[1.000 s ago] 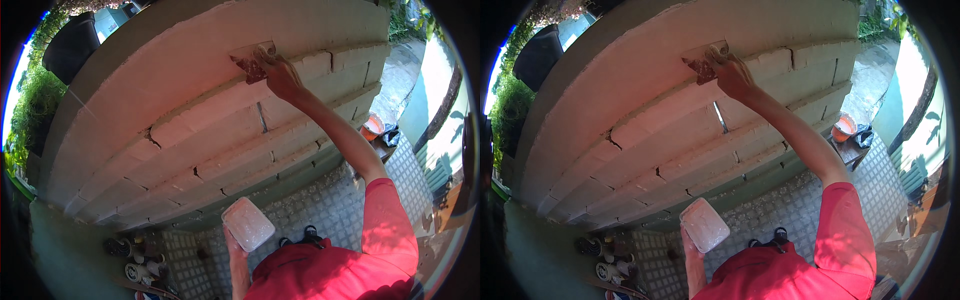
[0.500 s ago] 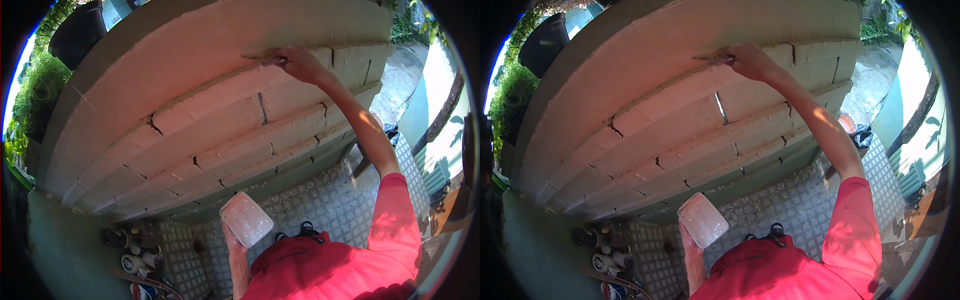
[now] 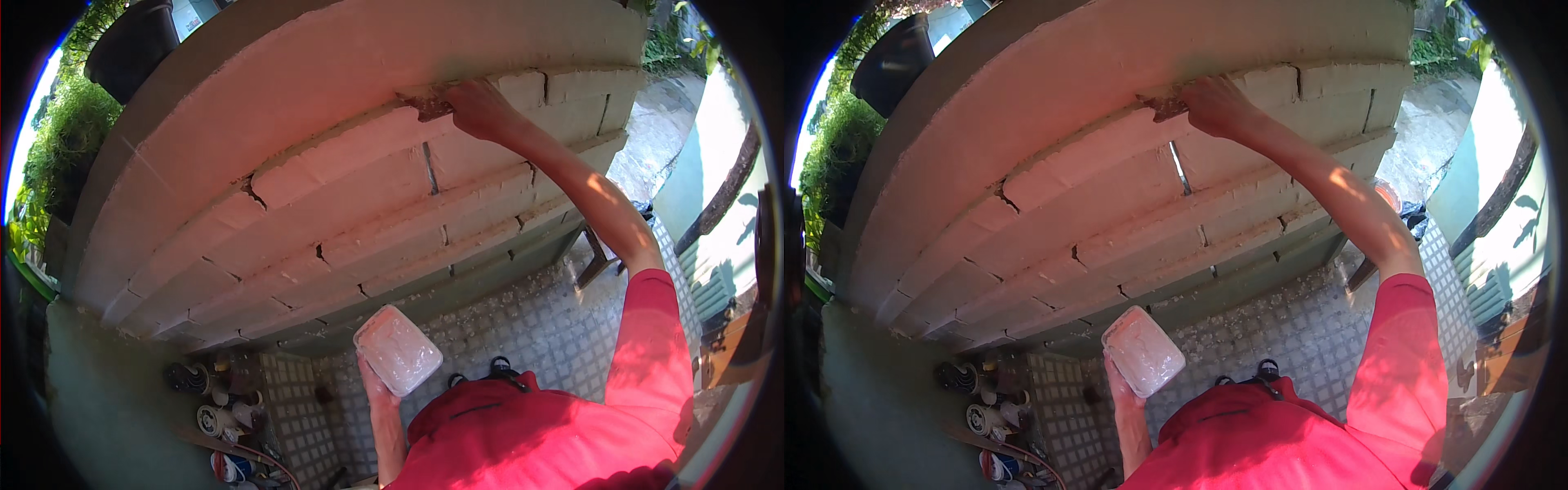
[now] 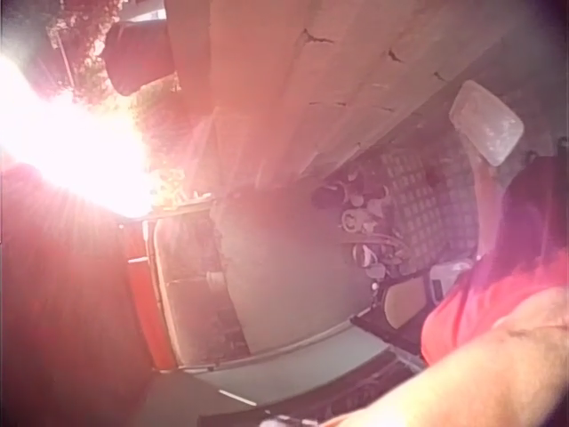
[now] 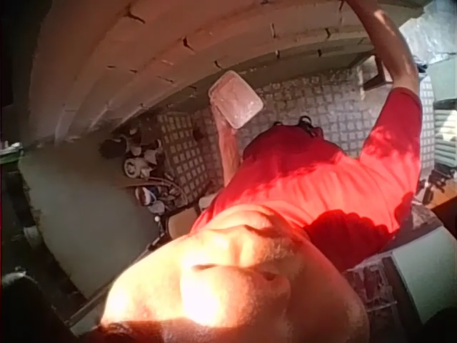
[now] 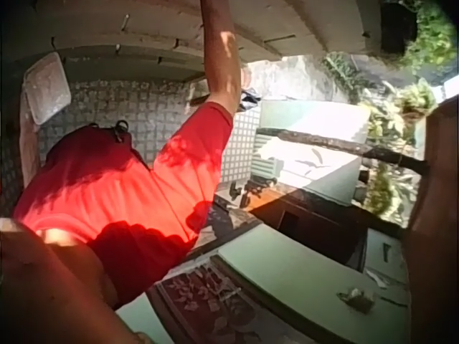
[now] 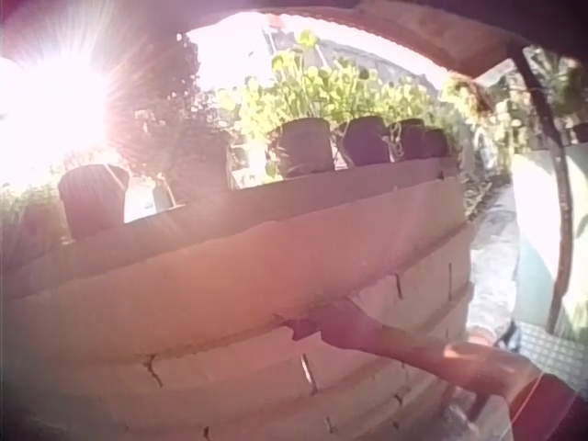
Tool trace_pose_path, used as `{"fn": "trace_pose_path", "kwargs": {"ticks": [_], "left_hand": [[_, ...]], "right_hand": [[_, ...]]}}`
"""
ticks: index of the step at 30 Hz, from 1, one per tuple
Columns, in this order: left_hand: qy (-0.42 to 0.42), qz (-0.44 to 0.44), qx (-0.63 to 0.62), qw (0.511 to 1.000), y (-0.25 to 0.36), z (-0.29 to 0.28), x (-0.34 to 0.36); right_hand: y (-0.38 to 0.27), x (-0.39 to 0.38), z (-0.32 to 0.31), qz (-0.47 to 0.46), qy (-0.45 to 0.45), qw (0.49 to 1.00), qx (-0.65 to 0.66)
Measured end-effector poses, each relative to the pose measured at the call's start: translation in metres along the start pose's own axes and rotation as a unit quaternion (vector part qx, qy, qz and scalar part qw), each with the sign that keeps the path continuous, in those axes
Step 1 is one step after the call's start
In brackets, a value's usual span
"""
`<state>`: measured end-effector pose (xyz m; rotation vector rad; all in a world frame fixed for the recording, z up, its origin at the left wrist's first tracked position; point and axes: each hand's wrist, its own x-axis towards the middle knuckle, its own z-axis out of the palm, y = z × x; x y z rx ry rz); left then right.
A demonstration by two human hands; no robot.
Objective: Apply plaster or wall compound to a brick wall using a scraper.
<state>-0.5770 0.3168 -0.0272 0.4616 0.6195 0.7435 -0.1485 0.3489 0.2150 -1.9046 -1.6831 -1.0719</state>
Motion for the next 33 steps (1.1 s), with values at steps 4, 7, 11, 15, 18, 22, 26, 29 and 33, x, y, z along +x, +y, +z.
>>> {"fn": "trace_pose_path", "kwargs": {"ticks": [4,7,11,15,18,22,26,29,33], "left_hand": [[-0.005,-0.001,0.003,1.000,-0.003,0.010,-0.003],[-0.014,-0.008,0.020,1.000,-0.007,0.002,0.001],[0.004,-0.009,0.026,1.000,-0.010,0.001,-0.004],[0.013,-0.006,-0.004,1.000,-0.004,-0.004,-0.008],[0.017,0.003,0.020,1.000,-0.004,-0.005,0.000],[0.032,0.008,-0.004,0.999,-0.003,-0.002,0.002],[0.036,0.009,-0.004,0.999,-0.001,-0.001,0.002],[0.040,0.008,-0.005,0.999,0.001,0.000,0.001],[0.042,0.011,-0.001,0.999,-0.003,0.007,0.003]], "right_hand": [[-0.006,0.018,-0.019,0.050,-0.001,0.993,0.105],[-0.010,0.018,-0.008,0.053,0.037,0.996,0.066],[0.006,0.011,0.001,-0.023,-0.009,0.980,0.198],[0.000,0.037,-0.030,0.081,-0.162,0.974,0.138],[0.022,0.051,-0.018,0.055,-0.065,0.996,0.037],[0.025,0.057,-0.003,0.038,0.009,0.999,-0.028],[0.020,0.073,-0.011,0.051,0.084,0.994,-0.042],[0.025,0.069,-0.026,-0.012,0.051,0.999,-0.004],[0.038,0.059,-0.019,-0.059,-0.012,0.996,0.062]]}}
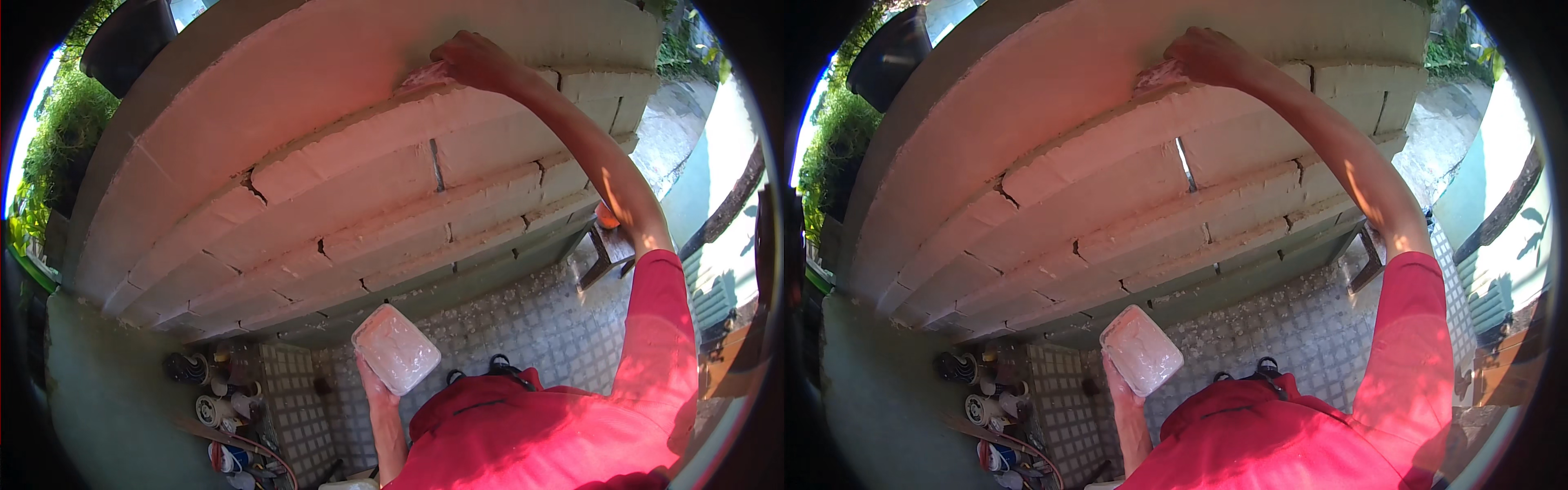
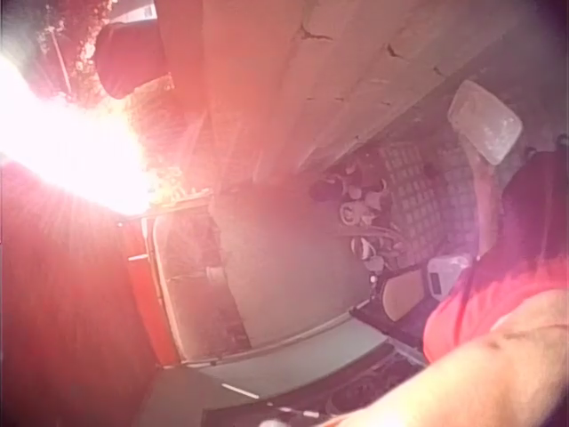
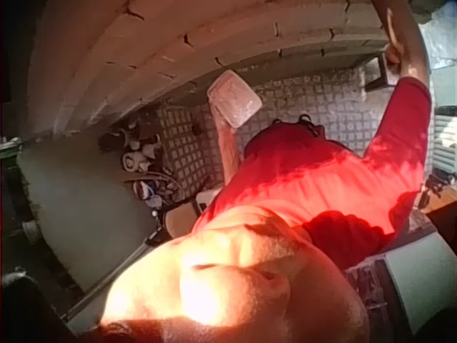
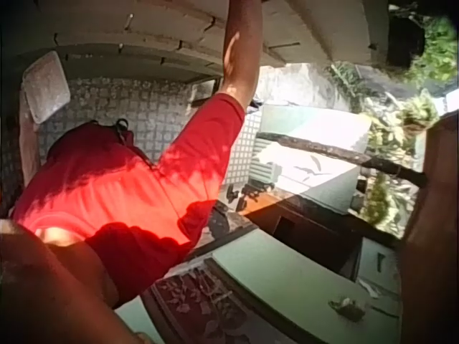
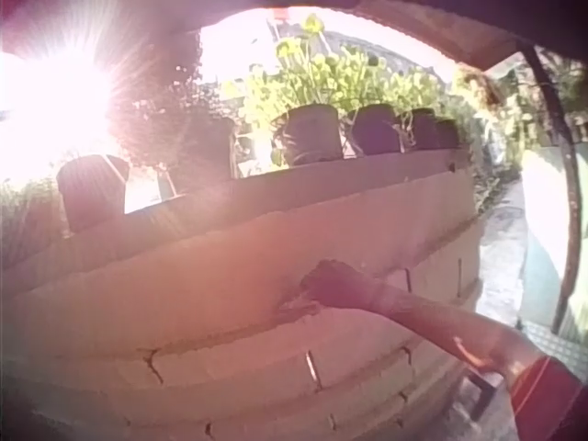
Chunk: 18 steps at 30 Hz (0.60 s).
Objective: Apply plaster or wall compound to a brick wall using a scraper.
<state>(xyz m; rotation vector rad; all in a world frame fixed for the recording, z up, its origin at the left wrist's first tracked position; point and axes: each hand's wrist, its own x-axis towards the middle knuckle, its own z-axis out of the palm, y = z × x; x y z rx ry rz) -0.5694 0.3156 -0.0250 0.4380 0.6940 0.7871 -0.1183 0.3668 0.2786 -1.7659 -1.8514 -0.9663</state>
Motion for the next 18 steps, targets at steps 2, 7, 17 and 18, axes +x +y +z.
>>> {"fn": "trace_pose_path", "kwargs": {"ticks": [2,7,17,18], "left_hand": [[-0.006,-0.002,0.004,1.000,-0.002,0.001,0.005],[0.007,0.002,0.009,1.000,-0.004,0.009,0.004],[-0.016,-0.002,0.006,1.000,-0.008,0.006,0.004],[-0.022,-0.003,0.001,1.000,-0.008,0.008,0.003]], "right_hand": [[-0.002,0.003,0.010,0.041,0.023,0.999,-0.015],[-0.011,0.009,0.010,0.050,0.101,0.993,-0.038],[-0.031,-0.026,-0.012,-0.022,0.126,0.987,0.096],[-0.032,-0.027,-0.011,-0.023,0.125,0.987,0.097]]}}
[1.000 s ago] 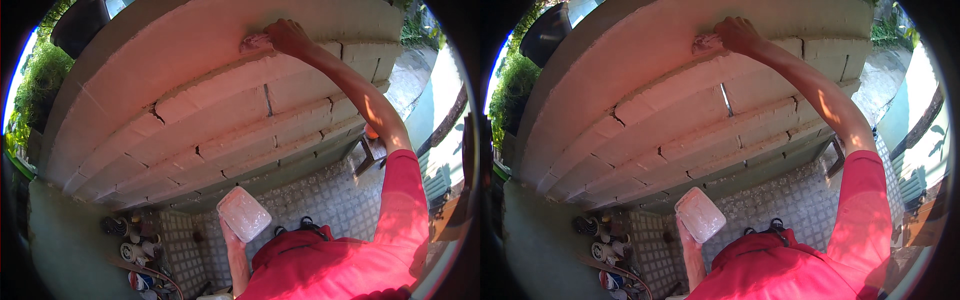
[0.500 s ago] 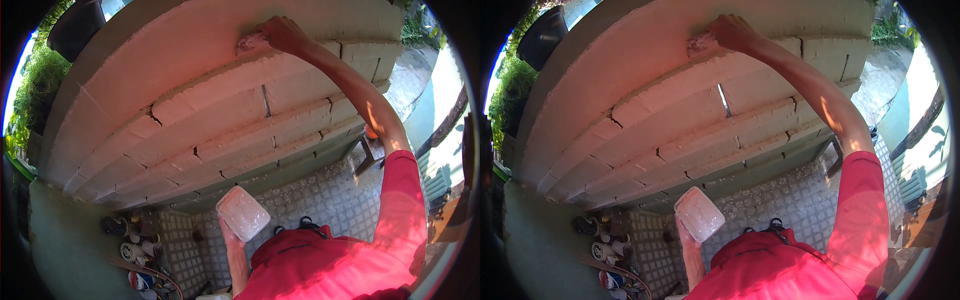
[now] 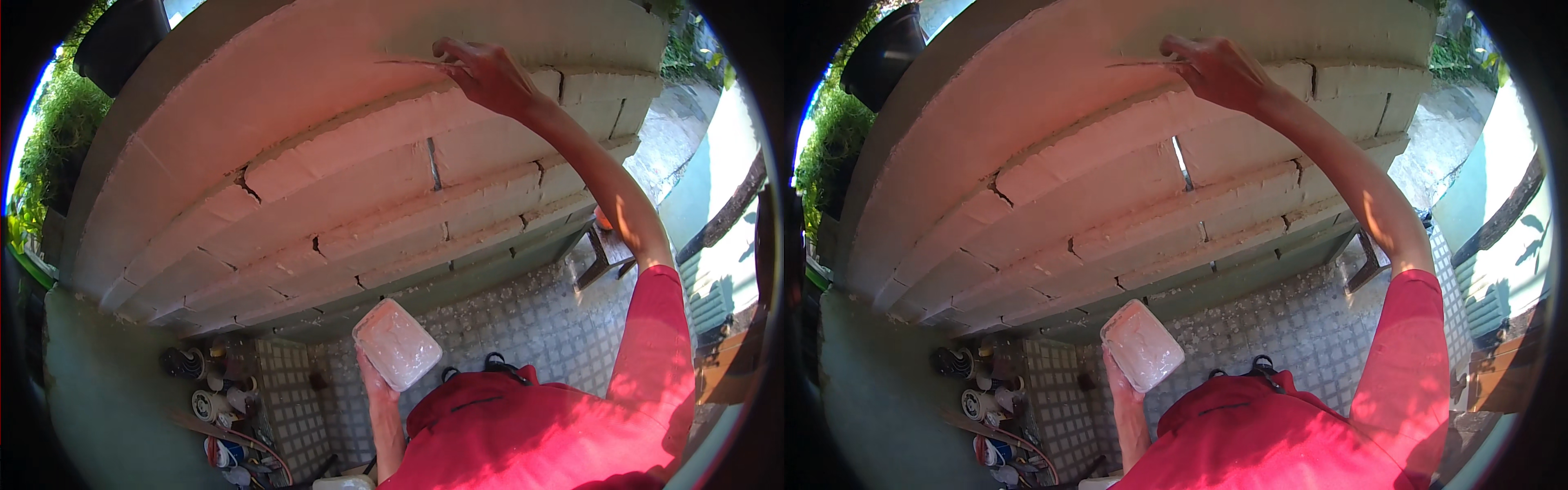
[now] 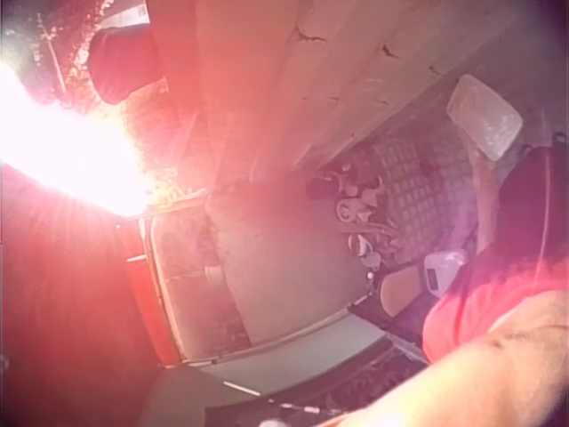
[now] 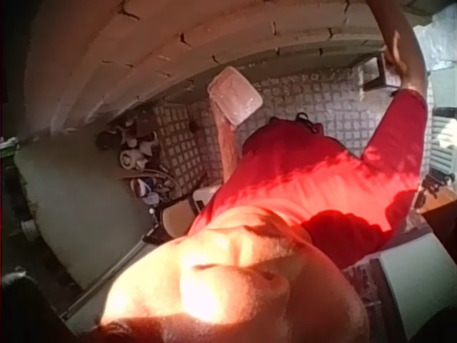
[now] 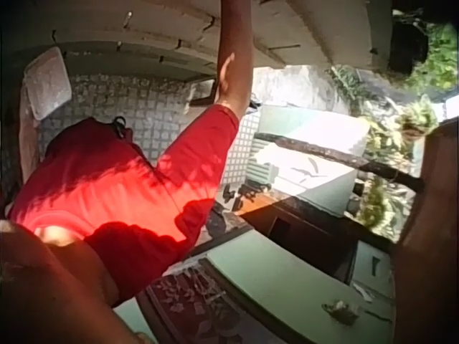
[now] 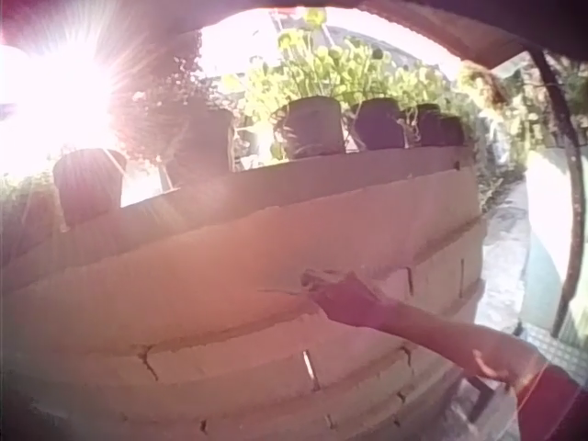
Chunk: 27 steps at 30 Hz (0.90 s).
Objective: Apply plaster or wall compound to a brick wall using a scraper.
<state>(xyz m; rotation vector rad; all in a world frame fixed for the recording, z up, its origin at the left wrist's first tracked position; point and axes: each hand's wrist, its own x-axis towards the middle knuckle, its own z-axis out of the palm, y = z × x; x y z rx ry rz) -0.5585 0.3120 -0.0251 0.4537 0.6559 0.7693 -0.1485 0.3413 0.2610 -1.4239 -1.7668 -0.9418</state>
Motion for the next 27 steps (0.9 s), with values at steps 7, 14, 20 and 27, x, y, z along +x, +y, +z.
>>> {"fn": "trace_pose_path", "kwargs": {"ticks": [7,14,20,27], "left_hand": [[0.038,0.002,0.009,0.999,-0.001,0.002,0.008],[-0.011,-0.010,0.007,1.000,-0.001,0.007,0.018],[-0.029,-0.013,0.014,0.999,0.003,0.008,0.024],[-0.031,-0.006,0.013,0.999,0.004,-0.006,0.024]], "right_hand": [[0.011,-0.008,0.000,0.299,0.091,0.928,0.203],[-0.039,-0.037,-0.012,0.411,0.198,0.841,0.290],[-0.036,-0.015,-0.039,0.440,-0.033,0.787,0.431],[-0.024,0.007,-0.061,0.327,-0.213,0.801,0.455]]}}
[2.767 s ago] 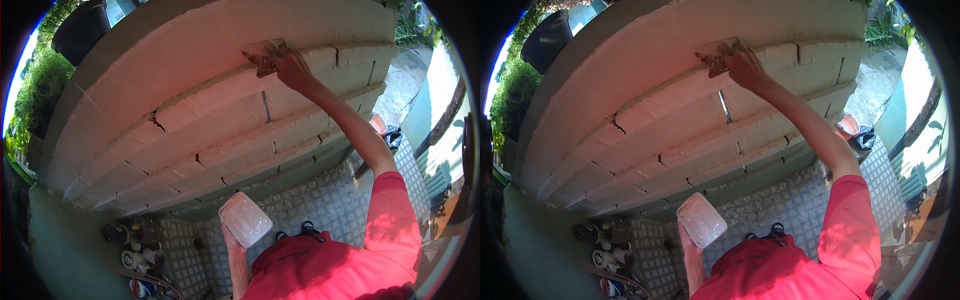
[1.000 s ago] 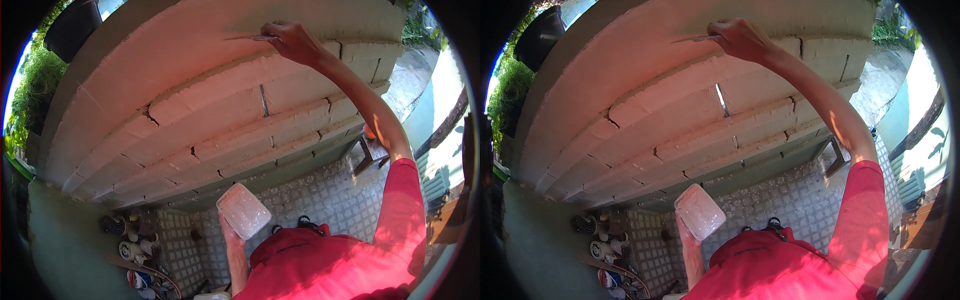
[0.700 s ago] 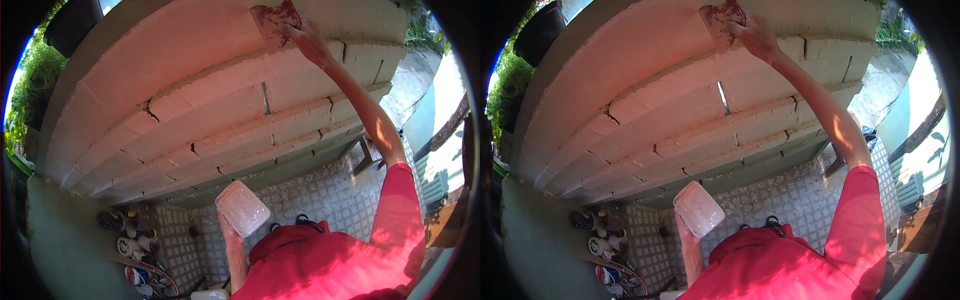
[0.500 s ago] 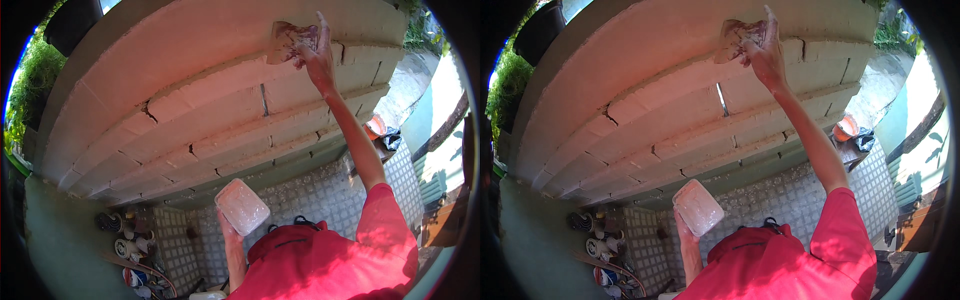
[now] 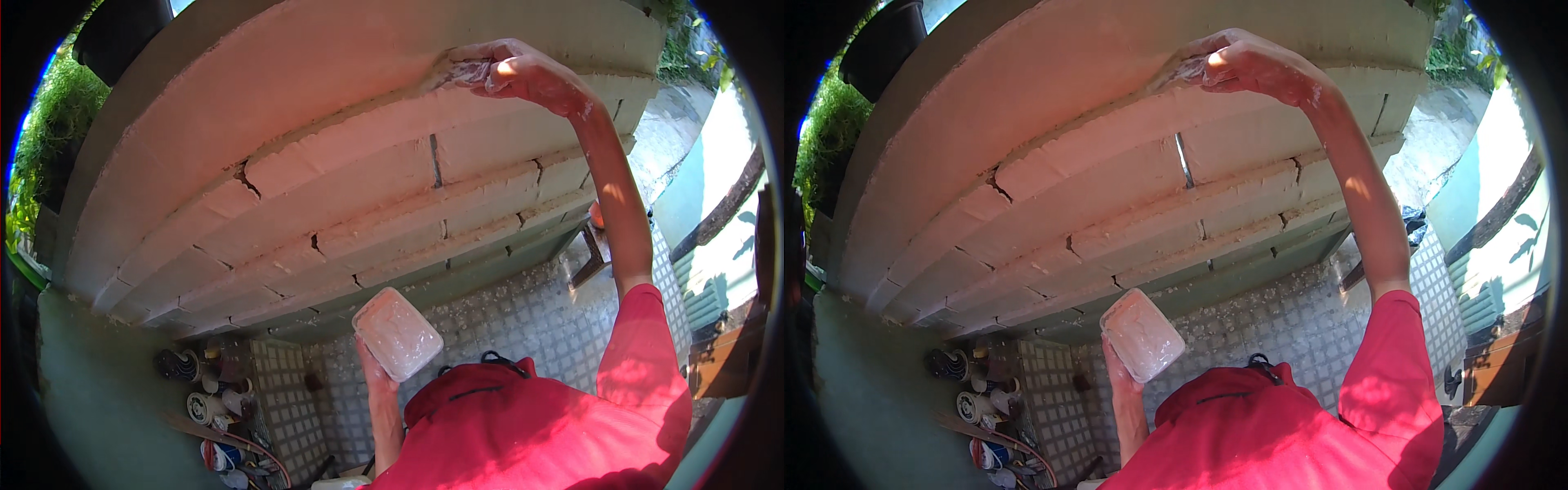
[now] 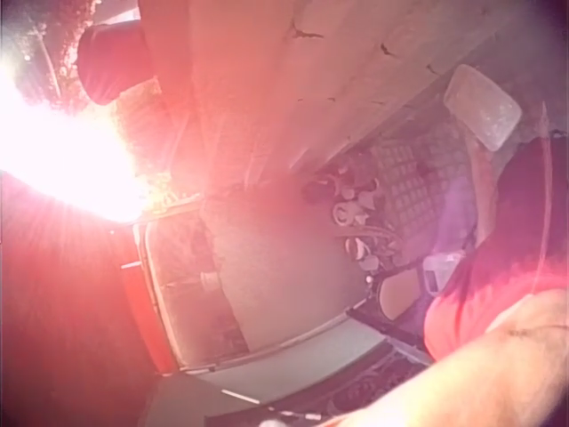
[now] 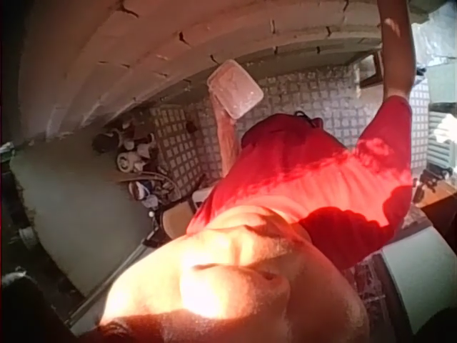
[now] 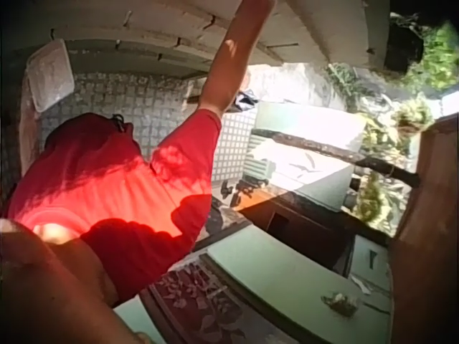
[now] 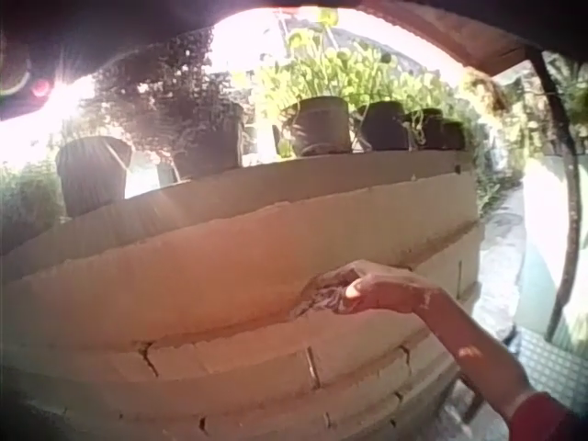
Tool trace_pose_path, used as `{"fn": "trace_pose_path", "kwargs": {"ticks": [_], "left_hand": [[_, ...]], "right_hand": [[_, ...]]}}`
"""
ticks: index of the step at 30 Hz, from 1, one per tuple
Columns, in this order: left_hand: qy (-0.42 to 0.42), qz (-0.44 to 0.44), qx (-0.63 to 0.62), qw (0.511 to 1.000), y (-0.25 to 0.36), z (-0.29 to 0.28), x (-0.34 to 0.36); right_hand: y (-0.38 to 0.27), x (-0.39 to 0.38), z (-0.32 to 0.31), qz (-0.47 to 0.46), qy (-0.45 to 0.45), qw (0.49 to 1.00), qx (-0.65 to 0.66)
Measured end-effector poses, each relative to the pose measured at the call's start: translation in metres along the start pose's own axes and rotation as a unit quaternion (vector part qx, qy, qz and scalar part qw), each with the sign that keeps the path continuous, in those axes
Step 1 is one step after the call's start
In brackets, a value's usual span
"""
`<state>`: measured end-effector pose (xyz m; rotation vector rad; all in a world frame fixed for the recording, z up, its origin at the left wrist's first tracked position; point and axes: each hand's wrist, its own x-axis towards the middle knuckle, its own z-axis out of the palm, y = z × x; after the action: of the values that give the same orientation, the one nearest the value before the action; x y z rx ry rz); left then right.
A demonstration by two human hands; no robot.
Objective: Apply plaster or wall compound to a brick wall using a scraper.
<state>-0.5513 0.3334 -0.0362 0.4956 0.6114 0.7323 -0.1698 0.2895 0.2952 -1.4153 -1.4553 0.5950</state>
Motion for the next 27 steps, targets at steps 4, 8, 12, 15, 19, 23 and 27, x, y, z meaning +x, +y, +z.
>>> {"fn": "trace_pose_path", "kwargs": {"ticks": [4,8,12,15,19,23,27], "left_hand": [[0.002,0.005,0.001,1.000,0.000,-0.013,0.003],[0.007,0.009,-0.001,1.000,0.004,-0.023,0.007],[-0.008,0.003,-0.008,1.000,0.008,-0.015,0.009],[-0.010,-0.003,-0.023,1.000,0.011,-0.007,0.002],[-0.007,0.006,-0.011,1.000,0.011,-0.021,0.000],[0.021,0.007,-0.020,1.000,0.019,-0.016,-0.009],[0.032,-0.005,-0.027,0.999,0.020,-0.006,-0.009]], "right_hand": [[0.008,0.019,-0.003,0.019,0.086,0.976,-0.200],[0.005,0.053,0.024,0.074,0.158,0.920,-0.352],[0.045,0.088,0.014,-0.062,0.209,0.874,-0.433],[0.062,0.105,0.007,-0.091,0.341,0.809,-0.470],[0.032,0.096,0.011,-0.176,0.392,0.788,-0.441],[0.012,0.076,0.022,-0.052,0.271,0.873,-0.403],[0.051,0.098,0.010,-0.157,0.304,0.761,-0.551]]}}
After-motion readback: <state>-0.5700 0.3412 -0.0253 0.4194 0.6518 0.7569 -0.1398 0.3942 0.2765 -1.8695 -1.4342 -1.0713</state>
